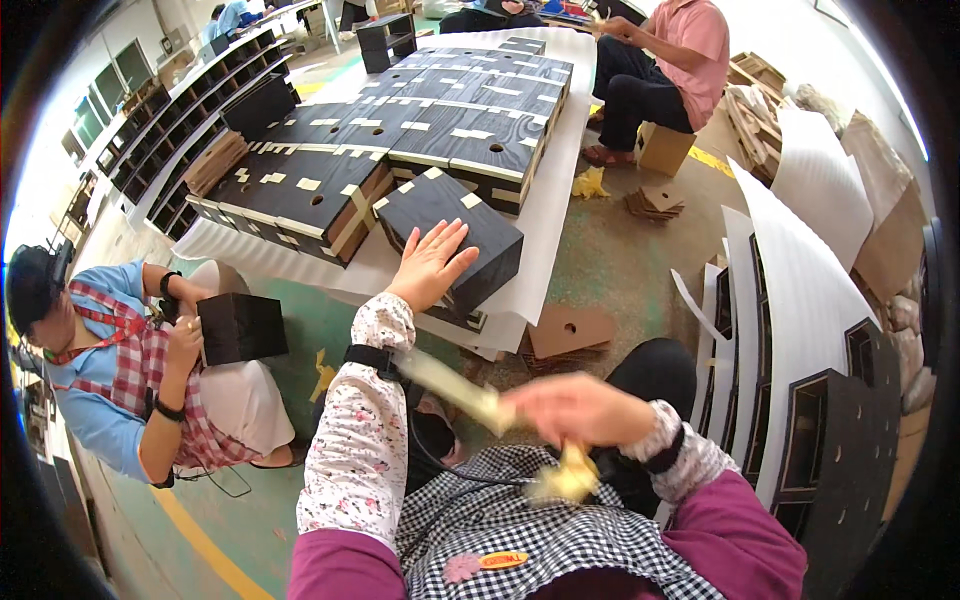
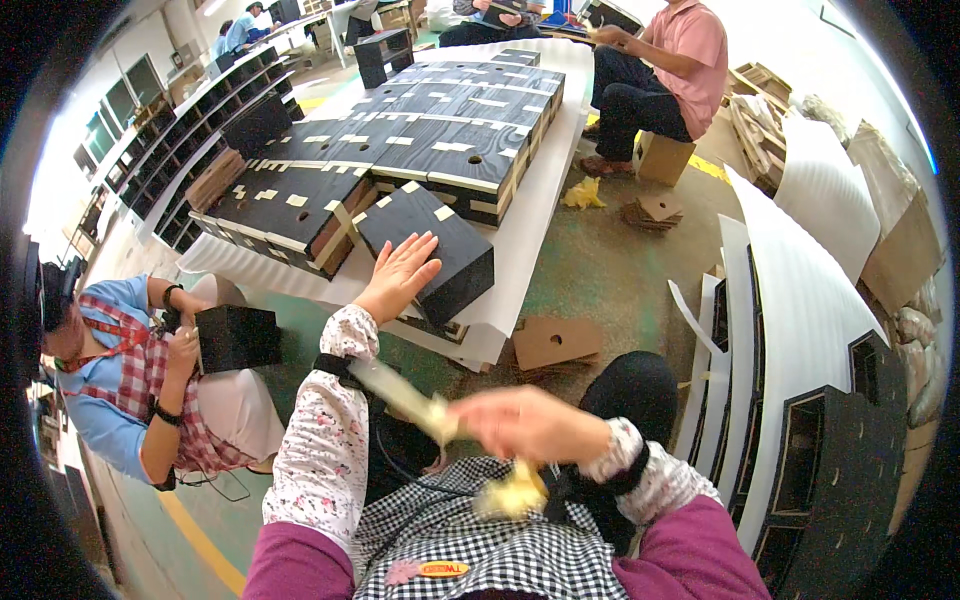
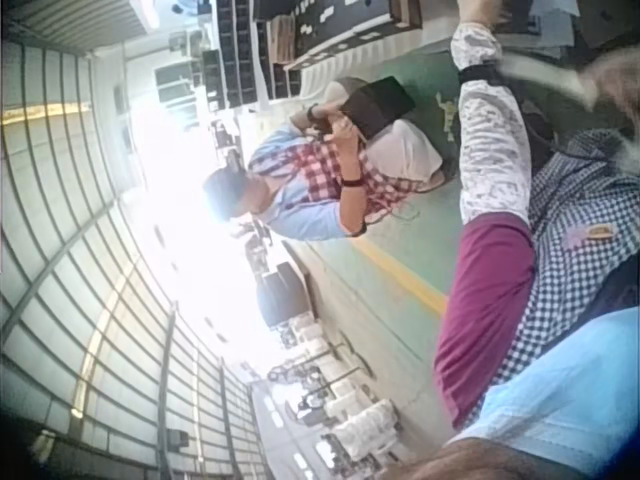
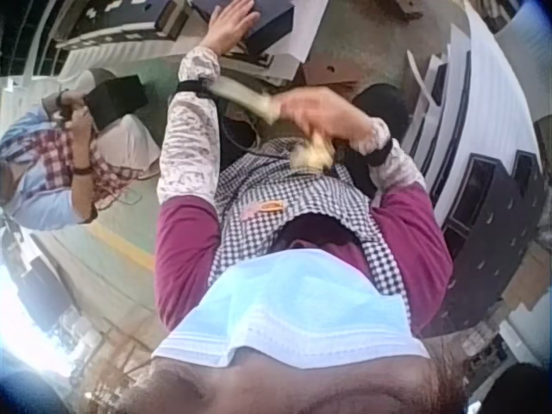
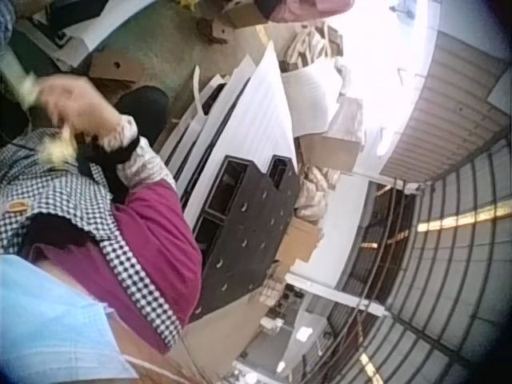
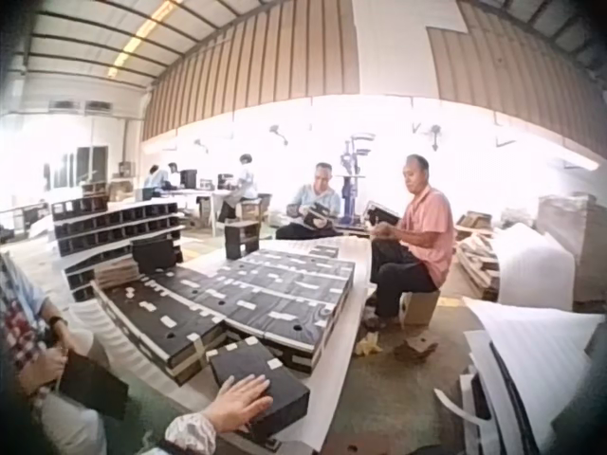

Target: The person sits on the floor in a workshop and assembles small black wooden boxes. They use a yellow cloth to wipe the surfaces and edges of the boxes, then apply small pieces of tape to the corners and seams. The person handles the boxes one at a time, placing them on a white sheet on the floor.

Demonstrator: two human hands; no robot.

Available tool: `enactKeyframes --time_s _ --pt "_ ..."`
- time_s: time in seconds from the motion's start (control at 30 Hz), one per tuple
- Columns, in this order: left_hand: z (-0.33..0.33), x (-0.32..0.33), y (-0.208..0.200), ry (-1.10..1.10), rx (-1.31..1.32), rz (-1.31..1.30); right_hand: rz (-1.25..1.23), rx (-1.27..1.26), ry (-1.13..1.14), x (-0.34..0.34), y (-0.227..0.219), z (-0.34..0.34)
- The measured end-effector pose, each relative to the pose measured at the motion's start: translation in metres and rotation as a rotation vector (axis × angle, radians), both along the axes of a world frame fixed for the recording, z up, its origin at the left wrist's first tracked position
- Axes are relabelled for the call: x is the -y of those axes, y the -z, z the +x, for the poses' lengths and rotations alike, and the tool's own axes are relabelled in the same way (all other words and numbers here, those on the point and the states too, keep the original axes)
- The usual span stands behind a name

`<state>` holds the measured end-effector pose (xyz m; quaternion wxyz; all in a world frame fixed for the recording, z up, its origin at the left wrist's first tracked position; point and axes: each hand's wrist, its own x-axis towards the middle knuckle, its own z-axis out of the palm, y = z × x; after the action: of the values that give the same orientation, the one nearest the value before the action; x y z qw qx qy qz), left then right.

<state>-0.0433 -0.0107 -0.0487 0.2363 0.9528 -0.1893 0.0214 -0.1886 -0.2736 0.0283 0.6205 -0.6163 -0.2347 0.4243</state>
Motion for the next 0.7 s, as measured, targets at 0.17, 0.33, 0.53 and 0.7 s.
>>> enactKeyframes --time_s 0.17,0.33,0.53,0.7 --pt "0.001 0.008 0.007 -0.110 0.037 -0.239 0.047 0.238 0.349 0.027 -0.015 0.029" --pt "-0.011 0.039 0.038 -0.743 0.267 -0.793 0.231 0.285 0.765 0.027 0.021 0.122" --pt "-0.018 0.019 0.020 -0.341 -0.124 -1.340 0.272 0.005 0.744 0.019 0.064 0.142" --pt "-0.004 -0.039 0.000 -0.220 -0.519 -1.117 0.284 0.024 0.797 0.021 0.070 0.141"
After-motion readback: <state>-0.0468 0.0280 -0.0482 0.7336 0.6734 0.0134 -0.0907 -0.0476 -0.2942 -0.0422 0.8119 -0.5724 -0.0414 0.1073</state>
